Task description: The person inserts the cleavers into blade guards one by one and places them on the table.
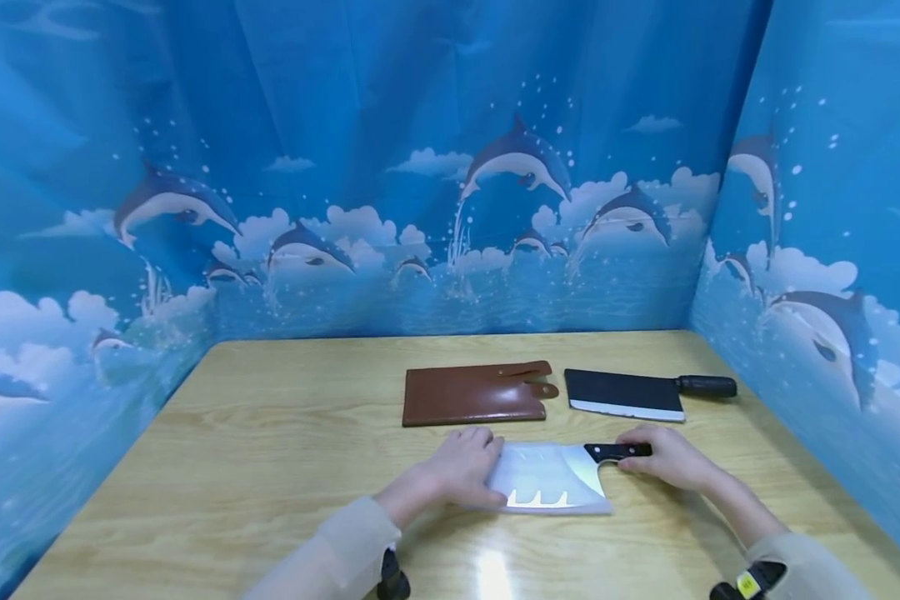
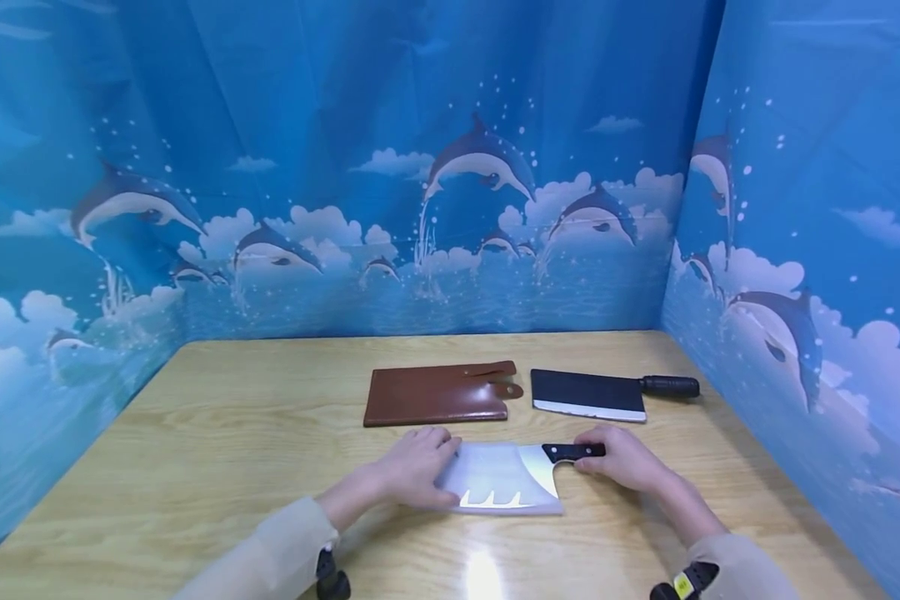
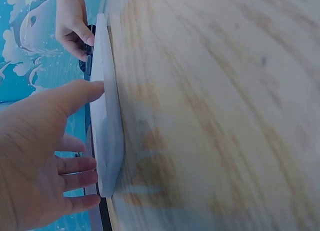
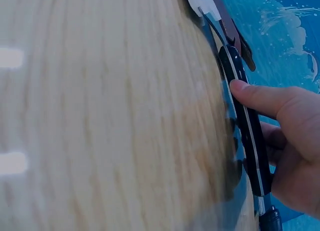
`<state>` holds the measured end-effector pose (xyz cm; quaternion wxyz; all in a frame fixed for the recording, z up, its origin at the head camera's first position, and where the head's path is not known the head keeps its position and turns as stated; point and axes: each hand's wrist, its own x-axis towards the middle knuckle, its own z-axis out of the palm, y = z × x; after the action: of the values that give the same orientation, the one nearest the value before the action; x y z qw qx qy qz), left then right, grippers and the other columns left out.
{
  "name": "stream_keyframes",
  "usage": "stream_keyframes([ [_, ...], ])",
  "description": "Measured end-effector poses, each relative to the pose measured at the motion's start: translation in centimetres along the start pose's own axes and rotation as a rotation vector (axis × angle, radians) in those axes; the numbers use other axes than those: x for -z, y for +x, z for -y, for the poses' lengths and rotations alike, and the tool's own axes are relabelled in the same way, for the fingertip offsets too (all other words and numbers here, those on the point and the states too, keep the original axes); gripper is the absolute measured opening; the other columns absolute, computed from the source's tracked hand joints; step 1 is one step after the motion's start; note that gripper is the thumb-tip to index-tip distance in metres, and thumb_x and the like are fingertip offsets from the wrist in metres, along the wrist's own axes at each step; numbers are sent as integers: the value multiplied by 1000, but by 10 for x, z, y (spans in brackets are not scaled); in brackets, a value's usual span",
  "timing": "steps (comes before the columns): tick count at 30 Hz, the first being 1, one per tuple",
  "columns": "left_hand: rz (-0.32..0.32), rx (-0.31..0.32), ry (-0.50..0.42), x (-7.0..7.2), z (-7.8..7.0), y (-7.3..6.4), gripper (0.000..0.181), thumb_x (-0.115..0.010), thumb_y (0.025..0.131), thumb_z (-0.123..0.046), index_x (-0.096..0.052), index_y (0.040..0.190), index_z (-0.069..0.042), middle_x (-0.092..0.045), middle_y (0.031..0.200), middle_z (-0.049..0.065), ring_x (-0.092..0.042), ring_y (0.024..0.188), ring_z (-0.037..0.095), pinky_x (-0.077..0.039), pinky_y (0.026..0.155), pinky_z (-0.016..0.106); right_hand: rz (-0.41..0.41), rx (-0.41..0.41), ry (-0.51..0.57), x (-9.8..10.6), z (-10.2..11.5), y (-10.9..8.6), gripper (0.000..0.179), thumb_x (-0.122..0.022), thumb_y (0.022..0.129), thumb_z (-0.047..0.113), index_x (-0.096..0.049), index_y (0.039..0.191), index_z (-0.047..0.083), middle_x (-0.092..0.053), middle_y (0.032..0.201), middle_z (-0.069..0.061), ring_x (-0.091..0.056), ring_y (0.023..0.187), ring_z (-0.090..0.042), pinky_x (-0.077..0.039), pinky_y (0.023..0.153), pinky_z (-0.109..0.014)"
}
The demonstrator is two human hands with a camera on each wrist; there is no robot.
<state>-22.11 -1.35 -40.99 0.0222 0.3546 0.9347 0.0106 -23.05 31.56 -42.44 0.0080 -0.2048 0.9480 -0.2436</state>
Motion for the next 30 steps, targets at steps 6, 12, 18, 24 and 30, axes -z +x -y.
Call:
stream_keyframes([
  [6, 23, -13, 4, -1, 1, -1, 80, -60, 80, -57, -42, 140, -6, -48, 124, 6, -44, 111, 16, -38, 96, 35, 2, 8, -16, 0, -3, 3, 32, -74, 78, 21, -68, 103, 1, -64, 100, -9, -59, 96, -30, -46, 84, -49],
  [12, -35, -13, 28, -1, 8, 0, 73, -57, 83, -58, -48, 134, -6, -51, 121, 6, -46, 109, 18, -41, 94, 36, -19, -28, 45, 8, -7, 1, 39, -71, 82, 25, -64, 109, -2, -65, 101, -9, -60, 93, -28, -48, 81, -45],
  [18, -184, 80, 91, 2, 31, 5, 57, -57, 85, -55, -58, 118, -10, -57, 112, 3, -53, 102, 19, -44, 87, 36, -134, -76, 28, 21, -18, -2, 33, -64, 88, 18, -62, 110, -7, -64, 99, -15, -60, 88, -28, -51, 72, -38],
  [24, -265, 225, 80, 4, 63, 15, 55, -59, 83, -55, -57, 112, -9, -59, 105, 6, -55, 96, 22, -44, 85, 40, -229, -114, 6, 33, -33, -1, 33, -61, 90, 14, -59, 112, -10, -64, 98, -20, -60, 88, -33, -50, 73, -44],
  [30, -235, 326, 111, 1, 89, 28, 84, -59, 76, -68, -47, 130, -6, -53, 121, 13, -48, 114, 30, -38, 96, 48, -306, -133, -93, 41, -52, 7, 39, -63, 88, 17, -57, 115, -11, -60, 105, -29, -56, 97, -44, -45, 79, -55],
])
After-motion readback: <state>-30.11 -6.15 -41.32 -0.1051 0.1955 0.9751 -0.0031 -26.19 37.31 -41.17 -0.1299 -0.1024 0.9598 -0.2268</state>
